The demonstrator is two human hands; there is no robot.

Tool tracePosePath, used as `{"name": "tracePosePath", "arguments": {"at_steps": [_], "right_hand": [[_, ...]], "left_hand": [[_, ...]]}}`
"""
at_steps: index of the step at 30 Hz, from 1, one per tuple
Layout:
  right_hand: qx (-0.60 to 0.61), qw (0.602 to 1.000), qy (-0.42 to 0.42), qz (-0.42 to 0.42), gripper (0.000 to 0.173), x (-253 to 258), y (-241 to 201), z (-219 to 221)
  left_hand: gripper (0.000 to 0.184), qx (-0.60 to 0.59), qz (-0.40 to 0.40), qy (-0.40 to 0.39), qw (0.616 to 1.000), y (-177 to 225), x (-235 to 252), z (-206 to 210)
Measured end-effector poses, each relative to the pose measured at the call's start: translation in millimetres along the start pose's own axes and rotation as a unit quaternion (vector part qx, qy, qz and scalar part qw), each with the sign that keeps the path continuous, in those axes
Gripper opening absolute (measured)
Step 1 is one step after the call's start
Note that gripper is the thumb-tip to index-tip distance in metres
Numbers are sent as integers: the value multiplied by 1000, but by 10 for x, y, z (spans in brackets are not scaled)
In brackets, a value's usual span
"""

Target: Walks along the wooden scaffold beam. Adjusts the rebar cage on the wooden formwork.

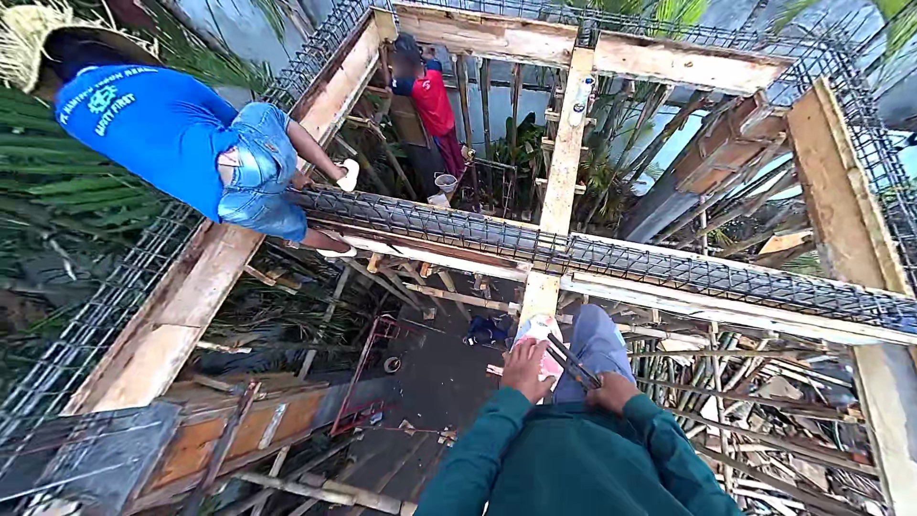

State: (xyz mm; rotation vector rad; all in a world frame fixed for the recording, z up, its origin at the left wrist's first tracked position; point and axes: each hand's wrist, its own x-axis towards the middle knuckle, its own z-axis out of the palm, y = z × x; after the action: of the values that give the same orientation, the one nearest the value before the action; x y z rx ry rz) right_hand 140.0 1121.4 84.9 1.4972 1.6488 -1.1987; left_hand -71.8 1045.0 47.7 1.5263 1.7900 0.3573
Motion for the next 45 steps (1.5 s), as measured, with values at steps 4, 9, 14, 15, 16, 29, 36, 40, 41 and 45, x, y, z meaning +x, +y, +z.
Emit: {"name": "tracePosePath", "arguments": {"at_steps": [4, 9, 14, 15, 16, 29, 36, 40, 41, 45], "right_hand": [[-59, 994, -39, -86, 41, 182, -411, -529], [-109, 976, -120, -148, 39, 785, -764, -1278], [-62, 970, -161, -170, 53, 1811, -1160, -2516], [-20, 971, -148, -188, 55, 2036, -1148, -2774], [34, 971, -142, -191, 55, 2168, -1138, -3046], [201, 917, -243, -246, 79, 2901, -1543, -4424], [191, 918, -236, -255, 36, 3020, -1671, -4318], [173, 953, -176, -177, 41, 3027, -1748, -4373], [176, 956, -168, -164, 43, 3054, -1744, -4377], [218, 959, -128, -127, 40, 3172, -1710, -4342]], "left_hand": [[80, 61, 135, 29, 989, 235, 475, 17], [47, 82, 122, 50, 988, 137, 1291, 1], [47, 9, -12, 48, 999, 114, 2528, -296], [48, -24, -60, 25, 998, 155, 2742, -375], [48, -67, -107, 3, 992, 231, 2909, -446], [48, -459, -301, 83, 832, 994, 4366, -1190], [66, -476, -259, 97, 835, 963, 4586, -970], [70, -457, -266, 46, 847, 946, 4707, -972], [69, -451, -266, 33, 851, 937, 4729, -970], [66, -465, -232, 11, 854, 875, 4742, -963]]}}
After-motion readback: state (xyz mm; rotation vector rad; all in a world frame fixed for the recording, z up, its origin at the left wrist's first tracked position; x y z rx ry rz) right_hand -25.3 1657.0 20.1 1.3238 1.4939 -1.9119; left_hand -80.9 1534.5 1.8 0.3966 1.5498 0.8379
